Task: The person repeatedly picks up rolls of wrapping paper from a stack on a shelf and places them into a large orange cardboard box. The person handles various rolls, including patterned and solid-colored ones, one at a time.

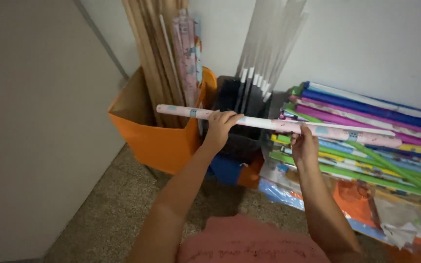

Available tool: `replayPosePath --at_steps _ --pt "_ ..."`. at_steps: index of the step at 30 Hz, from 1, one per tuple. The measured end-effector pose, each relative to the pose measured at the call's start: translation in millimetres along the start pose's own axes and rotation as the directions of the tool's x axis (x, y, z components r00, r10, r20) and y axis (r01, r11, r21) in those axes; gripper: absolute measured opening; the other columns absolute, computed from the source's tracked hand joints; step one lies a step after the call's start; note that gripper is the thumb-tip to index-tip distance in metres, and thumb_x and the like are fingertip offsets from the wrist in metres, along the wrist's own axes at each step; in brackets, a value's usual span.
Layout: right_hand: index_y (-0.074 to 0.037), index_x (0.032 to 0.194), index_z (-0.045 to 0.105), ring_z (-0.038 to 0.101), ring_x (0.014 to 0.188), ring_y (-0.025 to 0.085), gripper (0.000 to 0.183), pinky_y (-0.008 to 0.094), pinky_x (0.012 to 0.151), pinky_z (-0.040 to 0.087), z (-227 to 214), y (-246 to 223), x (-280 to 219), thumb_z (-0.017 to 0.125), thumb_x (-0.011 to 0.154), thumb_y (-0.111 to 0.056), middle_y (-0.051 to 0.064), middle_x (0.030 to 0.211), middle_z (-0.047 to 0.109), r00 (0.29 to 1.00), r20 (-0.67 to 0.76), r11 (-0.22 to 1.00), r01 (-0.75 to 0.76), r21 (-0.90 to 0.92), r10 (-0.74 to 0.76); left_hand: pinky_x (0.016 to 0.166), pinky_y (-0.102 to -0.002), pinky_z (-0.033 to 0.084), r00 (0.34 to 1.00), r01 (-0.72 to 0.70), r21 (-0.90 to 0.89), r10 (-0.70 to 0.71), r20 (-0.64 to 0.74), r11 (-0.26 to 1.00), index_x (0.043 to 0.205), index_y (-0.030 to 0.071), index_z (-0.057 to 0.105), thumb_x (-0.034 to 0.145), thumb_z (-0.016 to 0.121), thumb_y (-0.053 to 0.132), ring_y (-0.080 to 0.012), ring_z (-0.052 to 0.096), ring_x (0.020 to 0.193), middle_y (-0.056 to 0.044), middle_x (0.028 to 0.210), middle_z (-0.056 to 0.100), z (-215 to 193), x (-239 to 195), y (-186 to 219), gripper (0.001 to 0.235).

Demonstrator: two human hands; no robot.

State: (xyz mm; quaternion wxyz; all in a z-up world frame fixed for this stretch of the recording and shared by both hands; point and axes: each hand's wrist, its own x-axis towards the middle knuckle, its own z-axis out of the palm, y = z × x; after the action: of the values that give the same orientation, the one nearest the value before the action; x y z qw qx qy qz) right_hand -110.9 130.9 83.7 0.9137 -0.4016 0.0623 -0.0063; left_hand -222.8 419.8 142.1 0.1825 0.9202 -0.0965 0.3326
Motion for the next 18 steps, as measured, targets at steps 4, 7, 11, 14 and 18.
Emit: replayPosePath --at_steps 4,7,11,14,18 --pt "-0.01 0.1 0.06 0.068 0.058 0.012 0.02 0.019 0.048 0.055 20 18 32 0.077 0.095 -0.018 0.001 0.083 0.068 0.998 0.055 1.0 0.01 -0.01 -0.01 0.117 -0.03 0.026 0.985 0.155 -0.385 -0.112 0.132 0.91 0.145 0.015 0.058 0.108 0.048 0.005 0.0011 0.056 0.112 0.002 0.124 0.061 -35 20 -18 0.04" --pt "-0.012 0.103 0.061 0.068 0.058 0.011 0.019 0.019 0.043 0.052 51 13 36 0.076 0.095 -0.021 0.0 0.082 0.067 0.996 0.085 0.997 0.023 -0.074 -0.016 0.114 -0.024 0.028 0.939 -0.327 0.776 0.276 0.204 0.539 0.15 0.017 0.055 0.11 0.046 0.011 0.0091 0.055 0.115 0.004 0.138 0.061 7 25 -66 0.041" --pt "-0.01 0.106 0.061 0.067 0.052 0.013 0.021 0.021 0.039 0.052 109 -7 40 0.077 0.095 -0.02 0.008 0.092 0.072 0.969 0.234 0.984 0.117 -0.132 -0.084 0.102 -0.038 0.041 0.971 -0.009 0.288 0.077 -0.225 0.958 0.137 0.04 0.058 0.101 0.052 0.045 -0.0098 0.064 0.097 0.012 0.118 0.063 71 24 -118 0.036" --pt "-0.008 0.108 0.06 0.065 0.052 0.011 0.024 0.021 0.04 0.053 156 -14 51 0.077 0.095 -0.018 0.009 0.095 0.072 0.927 0.353 0.961 0.201 -0.189 -0.124 0.095 -0.032 0.041 0.958 0.052 0.178 0.001 -0.287 0.983 0.138 0.039 0.06 0.099 0.055 0.05 -0.0098 0.064 0.099 0.011 0.12 0.063 80 26 -139 0.041" --pt "-0.001 0.111 0.059 0.068 0.054 0.014 0.032 0.023 0.044 0.057 217 -5 46 0.081 0.09 -0.011 0.012 0.096 0.072 0.851 0.509 0.928 0.287 -0.239 -0.132 0.101 -0.029 0.038 0.934 0.08 -0.105 -0.112 -0.34 0.991 0.138 0.022 0.066 0.1 0.068 0.022 -0.0117 0.062 0.09 -0.006 0.108 0.066 98 16 -182 0.038"
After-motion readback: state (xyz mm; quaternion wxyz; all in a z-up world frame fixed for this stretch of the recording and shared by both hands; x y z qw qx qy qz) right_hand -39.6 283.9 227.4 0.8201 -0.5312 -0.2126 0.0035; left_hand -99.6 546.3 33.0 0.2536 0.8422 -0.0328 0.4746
